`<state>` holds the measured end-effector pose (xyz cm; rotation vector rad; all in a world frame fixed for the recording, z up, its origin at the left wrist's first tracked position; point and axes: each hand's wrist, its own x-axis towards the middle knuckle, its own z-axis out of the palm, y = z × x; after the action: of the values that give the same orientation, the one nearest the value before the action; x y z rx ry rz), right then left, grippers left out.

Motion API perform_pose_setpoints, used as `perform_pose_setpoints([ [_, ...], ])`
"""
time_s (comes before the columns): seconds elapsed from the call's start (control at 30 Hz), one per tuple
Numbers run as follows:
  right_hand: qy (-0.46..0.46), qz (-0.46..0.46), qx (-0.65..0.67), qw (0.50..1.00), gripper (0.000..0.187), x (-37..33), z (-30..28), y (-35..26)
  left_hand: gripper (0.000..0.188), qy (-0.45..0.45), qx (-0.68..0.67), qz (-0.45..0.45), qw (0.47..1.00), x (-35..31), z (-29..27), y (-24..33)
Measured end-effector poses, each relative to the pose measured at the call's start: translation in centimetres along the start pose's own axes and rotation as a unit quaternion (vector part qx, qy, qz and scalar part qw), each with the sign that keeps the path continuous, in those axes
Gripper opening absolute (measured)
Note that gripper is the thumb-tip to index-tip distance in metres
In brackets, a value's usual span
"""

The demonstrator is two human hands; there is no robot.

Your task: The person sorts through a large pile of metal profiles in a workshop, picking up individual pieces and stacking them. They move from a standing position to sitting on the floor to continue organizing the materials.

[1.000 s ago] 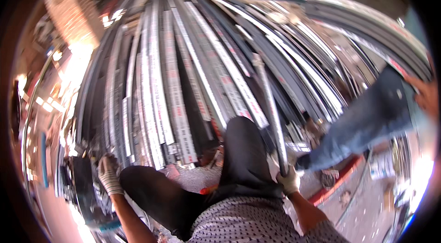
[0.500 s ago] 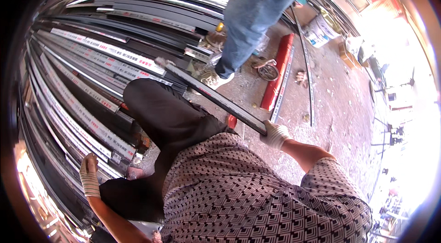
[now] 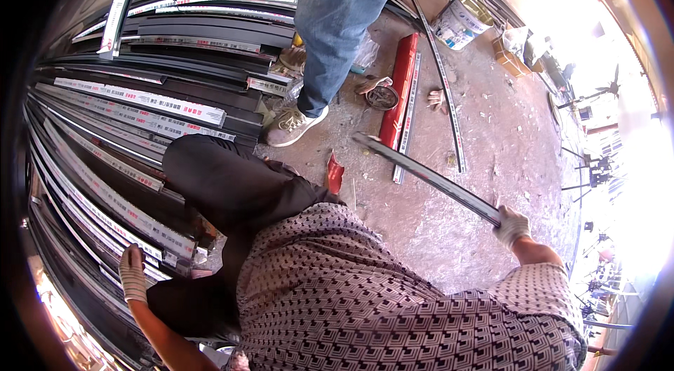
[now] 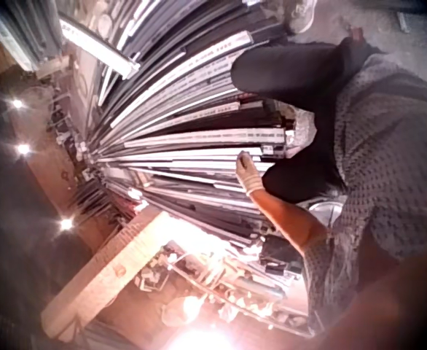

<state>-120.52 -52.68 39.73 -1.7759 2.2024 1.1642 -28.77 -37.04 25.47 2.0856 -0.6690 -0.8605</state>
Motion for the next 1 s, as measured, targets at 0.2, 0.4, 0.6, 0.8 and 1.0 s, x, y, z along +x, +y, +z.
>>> perform_pose_setpoints([
  [0.2,0.053,0.142,0.104,0.983,0.043,0.5,6.4,1.2,0.043,0.023,-0.015,0.022,0.999,0.9,0.5,-1.3],
  [0.4,0.091,0.156,0.353,0.918,0.034,8.8,9.7,-8.3,0.036,0.031,-0.044,0.007,0.999,-0.7,2.0,0.6],
  [0.6,0.077,0.164,0.429,0.885,0.044,19.1,8.5,-16.3,0.038,0.063,-0.036,0.001,0.997,-2.0,0.7,1.2],
  [0.8,0.080,0.171,0.465,0.865,0.055,24.1,5.8,-17.2,0.023,0.082,0.100,0.068,0.989,-3.8,2.9,4.8],
  [1.0,0.055,0.194,0.401,0.894,0.044,26.2,6.5,-19.7,0.025,0.107,0.150,0.056,0.981,-4.2,1.8,3.9],
])
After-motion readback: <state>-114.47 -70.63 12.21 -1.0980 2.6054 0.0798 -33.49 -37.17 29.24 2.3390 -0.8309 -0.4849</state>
